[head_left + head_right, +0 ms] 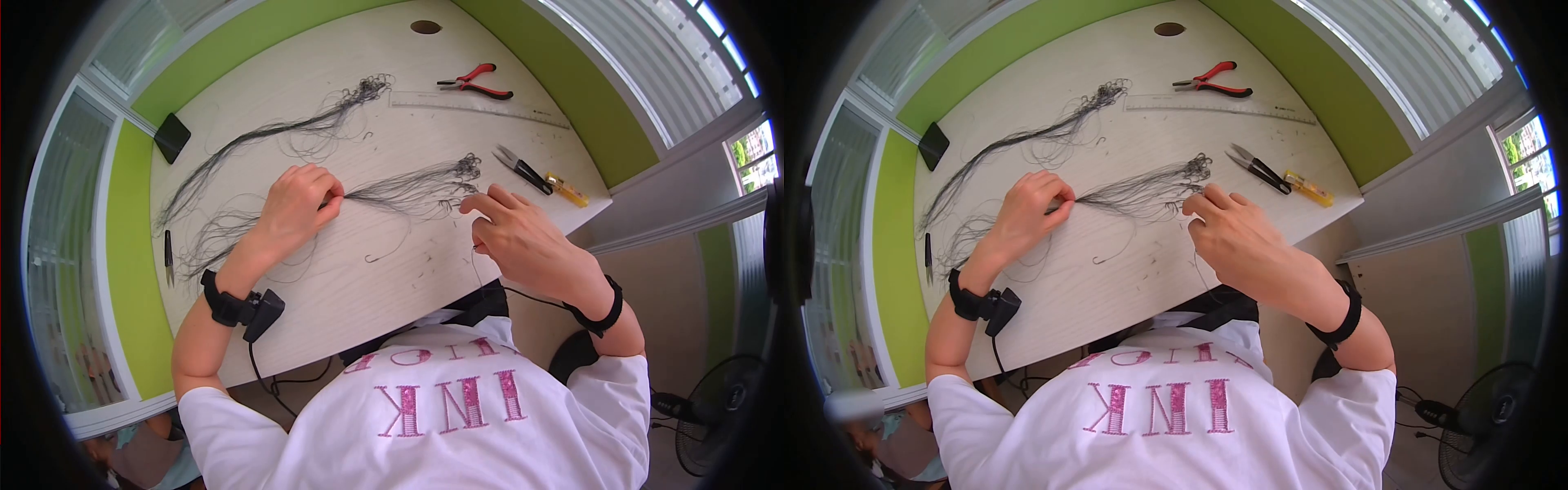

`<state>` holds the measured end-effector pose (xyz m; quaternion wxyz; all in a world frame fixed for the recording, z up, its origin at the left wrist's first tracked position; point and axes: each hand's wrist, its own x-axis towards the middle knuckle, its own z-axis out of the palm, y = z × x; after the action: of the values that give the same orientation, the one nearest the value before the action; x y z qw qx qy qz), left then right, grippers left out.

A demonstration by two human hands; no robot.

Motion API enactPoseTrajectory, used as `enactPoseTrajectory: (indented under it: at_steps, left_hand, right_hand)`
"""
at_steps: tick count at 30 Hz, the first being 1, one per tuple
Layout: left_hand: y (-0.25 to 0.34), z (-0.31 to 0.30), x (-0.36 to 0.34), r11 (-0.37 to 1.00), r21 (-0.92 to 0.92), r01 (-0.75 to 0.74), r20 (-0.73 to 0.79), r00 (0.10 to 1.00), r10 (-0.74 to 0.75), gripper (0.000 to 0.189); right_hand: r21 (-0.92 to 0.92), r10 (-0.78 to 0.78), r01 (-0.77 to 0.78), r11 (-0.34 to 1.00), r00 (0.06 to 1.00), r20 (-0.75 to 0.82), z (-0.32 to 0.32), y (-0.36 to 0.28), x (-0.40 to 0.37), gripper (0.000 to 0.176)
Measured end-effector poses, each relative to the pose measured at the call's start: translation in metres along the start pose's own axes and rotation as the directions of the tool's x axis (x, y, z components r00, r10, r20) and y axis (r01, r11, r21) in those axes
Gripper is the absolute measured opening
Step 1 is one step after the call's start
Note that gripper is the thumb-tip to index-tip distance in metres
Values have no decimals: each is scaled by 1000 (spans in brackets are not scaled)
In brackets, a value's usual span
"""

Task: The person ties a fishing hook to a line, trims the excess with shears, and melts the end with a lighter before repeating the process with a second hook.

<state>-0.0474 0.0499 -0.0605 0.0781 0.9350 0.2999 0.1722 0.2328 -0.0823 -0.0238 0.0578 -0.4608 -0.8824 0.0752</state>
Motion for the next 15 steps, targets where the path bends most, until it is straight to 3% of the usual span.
enactPoseTrajectory:
  at_steps: [2, 4, 8, 10, 11, 14, 15]
  left_hand:
    - [0, 0, 0, 1000, -1, 4, 3, 1000, -4, 8]
    - [0, 0, 0, 1000, 1, 6, 9, 1000, -6, 8]
    - [0, 1, 0, 1000, -3, -6, -2, 1000, 6, 8]
    - [0, 0, -1, 1000, -7, -11, -11, 1000, 11, 8]
    - [0, 0, -1, 1000, -3, -2, -3, 1000, 2, 8]
    - [1, 0, 0, 1000, -6, 13, 14, 1000, -13, 8]
    - [1, -1, 0, 1000, -7, 24, 25, 999, -24, 8]
  right_hand:
    - [-49, 45, -45, 998, 999, -16, 0, -2, 0, 8]
    - [90, -87, 95, 991, 993, -84, 11, -5, 4, 8]
    - [95, -91, 96, 991, 994, -56, 18, -2, 6, 9]
    - [-46, 90, -87, 995, 992, 83, 9, 1, -3, 10]
    - [-46, 89, -86, 995, 992, 85, 5, 0, -3, 10]
    - [-43, 99, -98, 994, 995, 6, 1, -1, -3, 11]
    - [4, 30, -30, 1000, 998, -52, 7, -1, 2, 11]
